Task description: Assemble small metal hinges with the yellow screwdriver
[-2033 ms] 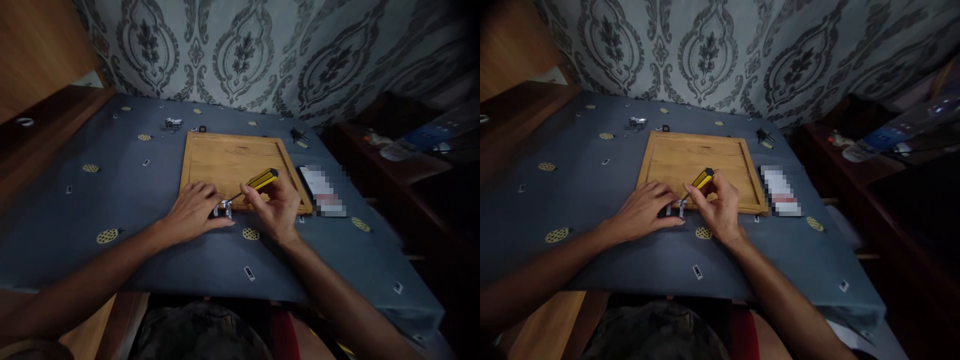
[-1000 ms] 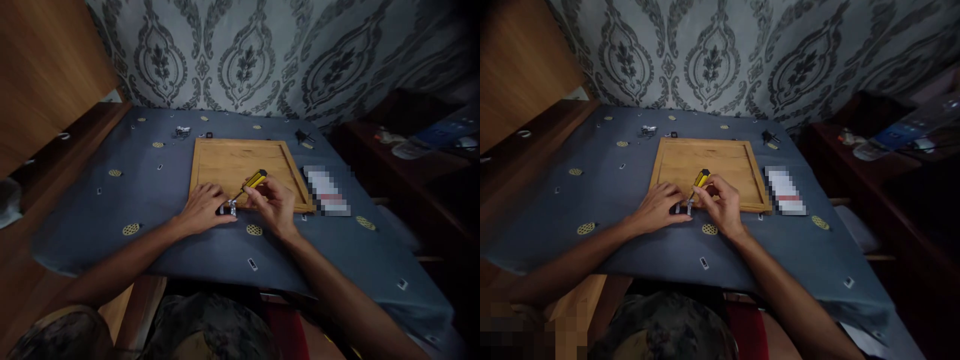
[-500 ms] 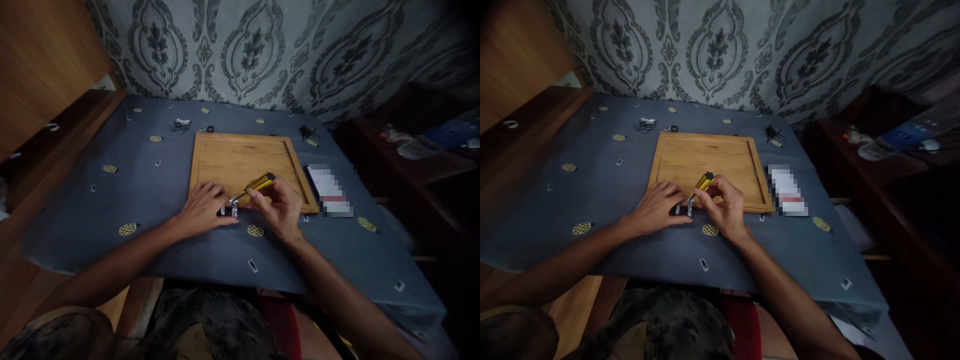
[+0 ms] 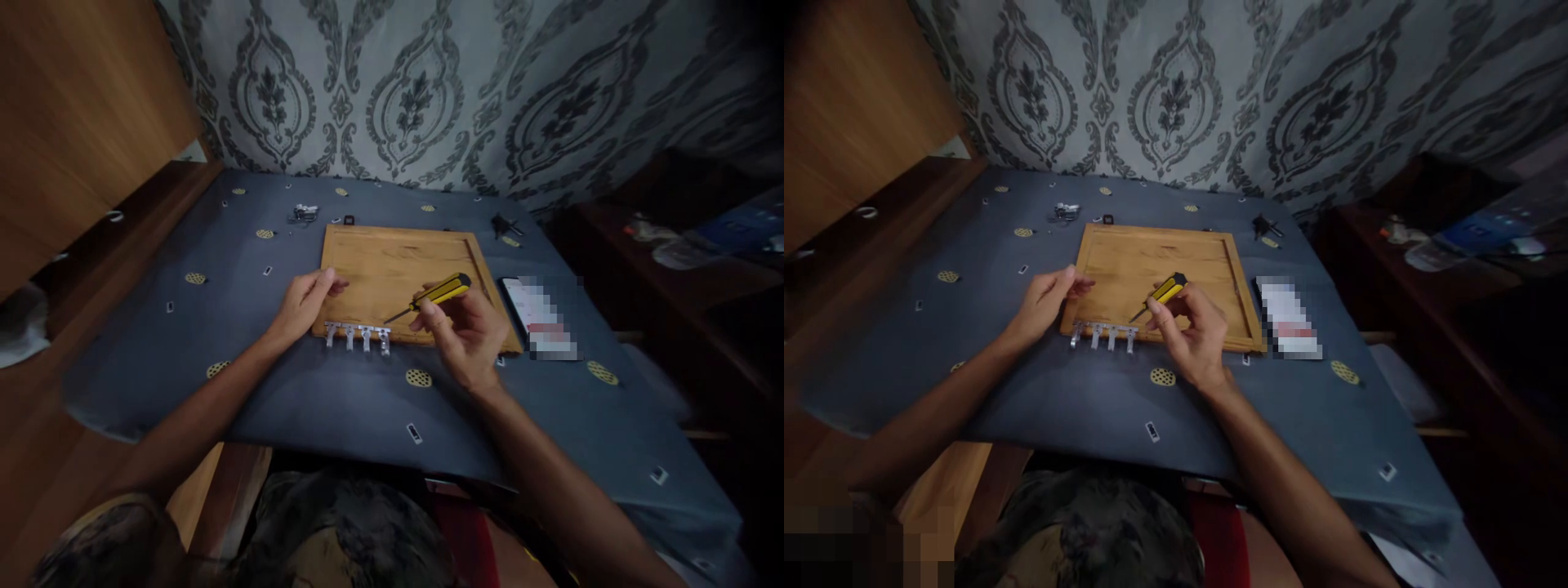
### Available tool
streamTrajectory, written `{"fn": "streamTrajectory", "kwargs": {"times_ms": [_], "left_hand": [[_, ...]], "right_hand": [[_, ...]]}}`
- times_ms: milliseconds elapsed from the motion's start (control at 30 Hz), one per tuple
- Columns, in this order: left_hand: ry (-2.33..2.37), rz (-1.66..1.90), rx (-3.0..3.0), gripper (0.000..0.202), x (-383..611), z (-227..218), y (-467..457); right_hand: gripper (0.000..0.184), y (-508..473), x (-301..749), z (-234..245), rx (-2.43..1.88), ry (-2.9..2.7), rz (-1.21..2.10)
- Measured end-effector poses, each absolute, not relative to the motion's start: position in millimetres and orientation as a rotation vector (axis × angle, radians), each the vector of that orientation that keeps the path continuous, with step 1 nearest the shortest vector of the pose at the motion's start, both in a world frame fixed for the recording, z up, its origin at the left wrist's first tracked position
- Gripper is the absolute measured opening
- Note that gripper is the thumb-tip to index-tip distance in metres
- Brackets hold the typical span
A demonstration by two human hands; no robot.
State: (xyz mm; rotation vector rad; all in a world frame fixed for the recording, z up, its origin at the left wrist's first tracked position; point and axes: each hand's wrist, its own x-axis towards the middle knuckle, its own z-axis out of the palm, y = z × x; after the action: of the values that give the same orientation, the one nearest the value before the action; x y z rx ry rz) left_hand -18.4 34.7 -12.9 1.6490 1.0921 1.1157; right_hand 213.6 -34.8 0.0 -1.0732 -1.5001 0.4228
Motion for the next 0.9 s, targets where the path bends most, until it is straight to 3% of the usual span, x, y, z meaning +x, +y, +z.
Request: {"fn": "streamTrajectory", "kwargs": {"times_ms": [167, 367, 667, 900], "left_hand": [[1.118, 1.124, 1.523, 0.070, -19.2, -17.7, 38.7], [1.135, 1.168, 1.382, 0.060, -23.4, -15.9, 43.7], [1.111, 1.270, 1.261, 0.058, -27.4, -22.5, 55.2], [1.119, 1.300, 1.386, 0.061, -31.5, -29.1, 61.3]], "right_hand": [[0.028, -32.4, 215.4, -1.5, -1.083, -1.441, 0.485], [0.023, -24.0, 216.4, -8.3, -1.086, -1.355, 0.554], [0.046, -3.6, 223.8, -22.8, -1.125, -1.135, 0.847], [0.047, 3.6, 235.5, -24.8, -1.148, -1.022, 0.952]]}}
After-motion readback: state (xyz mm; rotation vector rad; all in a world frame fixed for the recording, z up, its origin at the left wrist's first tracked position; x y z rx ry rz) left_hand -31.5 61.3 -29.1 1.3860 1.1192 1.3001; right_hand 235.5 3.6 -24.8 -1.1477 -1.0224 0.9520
